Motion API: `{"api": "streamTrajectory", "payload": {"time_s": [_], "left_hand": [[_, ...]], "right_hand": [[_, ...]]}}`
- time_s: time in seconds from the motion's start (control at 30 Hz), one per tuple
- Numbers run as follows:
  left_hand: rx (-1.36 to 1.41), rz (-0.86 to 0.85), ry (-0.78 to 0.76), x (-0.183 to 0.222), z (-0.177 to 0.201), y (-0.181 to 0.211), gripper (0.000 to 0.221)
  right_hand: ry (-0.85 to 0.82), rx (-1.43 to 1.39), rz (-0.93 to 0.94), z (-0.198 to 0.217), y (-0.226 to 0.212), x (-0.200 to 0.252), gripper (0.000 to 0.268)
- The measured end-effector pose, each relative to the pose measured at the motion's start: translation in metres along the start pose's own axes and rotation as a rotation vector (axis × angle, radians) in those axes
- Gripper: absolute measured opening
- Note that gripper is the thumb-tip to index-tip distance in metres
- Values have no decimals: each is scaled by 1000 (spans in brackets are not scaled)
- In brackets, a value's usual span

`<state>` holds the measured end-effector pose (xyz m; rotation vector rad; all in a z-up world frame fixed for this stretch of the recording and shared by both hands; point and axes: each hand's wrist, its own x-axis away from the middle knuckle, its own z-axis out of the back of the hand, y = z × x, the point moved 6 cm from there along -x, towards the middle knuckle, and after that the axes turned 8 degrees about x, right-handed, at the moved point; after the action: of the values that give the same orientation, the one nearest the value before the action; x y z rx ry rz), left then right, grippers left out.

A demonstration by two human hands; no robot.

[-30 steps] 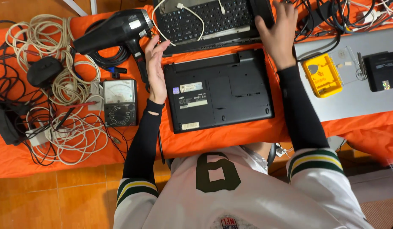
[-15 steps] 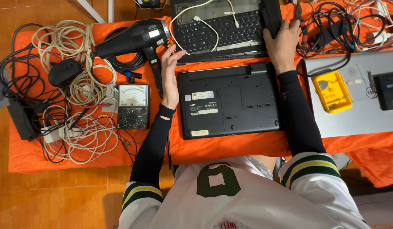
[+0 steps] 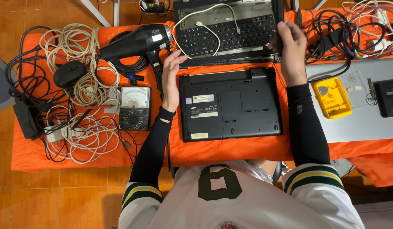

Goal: Drying the internal components of a disassembled laptop using a hair dryer and tools.

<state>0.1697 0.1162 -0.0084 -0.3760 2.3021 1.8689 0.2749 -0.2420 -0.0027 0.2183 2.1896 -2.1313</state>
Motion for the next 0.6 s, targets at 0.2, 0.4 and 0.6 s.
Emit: {"api": "streamTrajectory", "payload": {"time_s": [0.2, 0.4, 0.6], "left_hand": [[-2, 3, -15, -1, 2, -16, 50], [-111, -7, -51, 4, 5, -16, 55], [-194, -1, -74, -7, 5, -23, 55]], "right_hand": [[-252, -135, -84, -46, -15, 34, 36], [-383, 416, 269, -75, -27, 63, 52], [-446, 858, 620, -82, -28, 70, 57]]}}
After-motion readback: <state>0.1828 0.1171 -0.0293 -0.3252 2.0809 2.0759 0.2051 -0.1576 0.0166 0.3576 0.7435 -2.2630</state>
